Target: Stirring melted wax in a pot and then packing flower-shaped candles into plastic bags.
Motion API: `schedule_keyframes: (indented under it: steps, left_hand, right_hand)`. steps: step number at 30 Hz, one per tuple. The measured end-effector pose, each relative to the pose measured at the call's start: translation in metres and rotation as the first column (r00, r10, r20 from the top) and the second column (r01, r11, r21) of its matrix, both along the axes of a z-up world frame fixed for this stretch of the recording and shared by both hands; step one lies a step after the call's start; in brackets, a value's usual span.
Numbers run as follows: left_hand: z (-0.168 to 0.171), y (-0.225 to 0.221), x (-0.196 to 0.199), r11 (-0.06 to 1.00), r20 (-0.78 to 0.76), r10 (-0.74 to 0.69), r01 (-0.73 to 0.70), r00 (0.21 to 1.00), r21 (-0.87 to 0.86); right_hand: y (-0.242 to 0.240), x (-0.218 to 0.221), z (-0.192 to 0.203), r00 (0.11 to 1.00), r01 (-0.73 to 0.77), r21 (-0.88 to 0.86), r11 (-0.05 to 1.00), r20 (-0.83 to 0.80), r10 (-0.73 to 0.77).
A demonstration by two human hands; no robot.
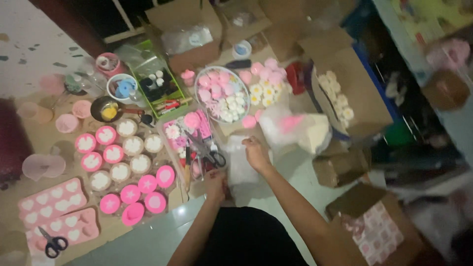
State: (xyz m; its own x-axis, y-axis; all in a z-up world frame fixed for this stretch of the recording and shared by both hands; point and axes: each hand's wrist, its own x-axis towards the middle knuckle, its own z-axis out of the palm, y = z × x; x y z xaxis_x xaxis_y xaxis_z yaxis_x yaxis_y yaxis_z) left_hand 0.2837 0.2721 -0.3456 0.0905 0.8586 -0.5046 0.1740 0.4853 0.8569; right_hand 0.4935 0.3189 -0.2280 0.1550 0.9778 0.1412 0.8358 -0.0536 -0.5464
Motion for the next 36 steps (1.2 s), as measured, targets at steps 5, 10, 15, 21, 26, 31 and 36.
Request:
schedule_keyframes:
  steps: [5,10,15,21,26,31,36]
  left_hand:
    - [0.095,0.045,0.054,0.992,-0.187,-0.090,0.070,0.978,-0.108]
    - [0.022,0.050,0.084,0.888,-0.651,-0.166,0.400,0.741,0.228]
    - [0.090,0.043,0.081,0.804,-0.543,-0.166,0.432,0.823,0.409]
    - [0.100,0.029,0.086,0.843,-0.517,0.152,0.163,0.842,0.513]
    - [0.101,0.048,0.104,0.774,-0.421,0.374,-0.028,0.826,0.633]
    - [0.129,0.059,0.113,0.837,-0.366,0.474,-0.281,0.800,0.469]
    - [0.129,0.049,0.106,0.803,-0.450,0.509,-0.216,0.734,0.556]
  right_hand:
    - [0.050,0.000,0.001,0.971,-0.207,-0.232,0.951,-0.170,0.170]
    - [0.066,0.030,-0.014,0.878,-0.476,-0.100,0.874,-0.115,0.465]
    - [0.062,0.074,0.025,0.938,-0.231,-0.271,0.934,-0.316,0.141]
    - [0.030,0.155,-0.092,0.991,-0.029,-0.354,0.935,-0.132,-0.019]
    - [0.005,0.143,-0.031,0.888,-0.192,-0.298,0.935,0.352,0.295]
    - [-0.010,0.150,0.003,0.820,-0.235,-0.246,0.940,0.469,0.328]
    - [-0.006,0.157,0.017,0.772,-0.243,-0.256,0.936,0.533,0.346]
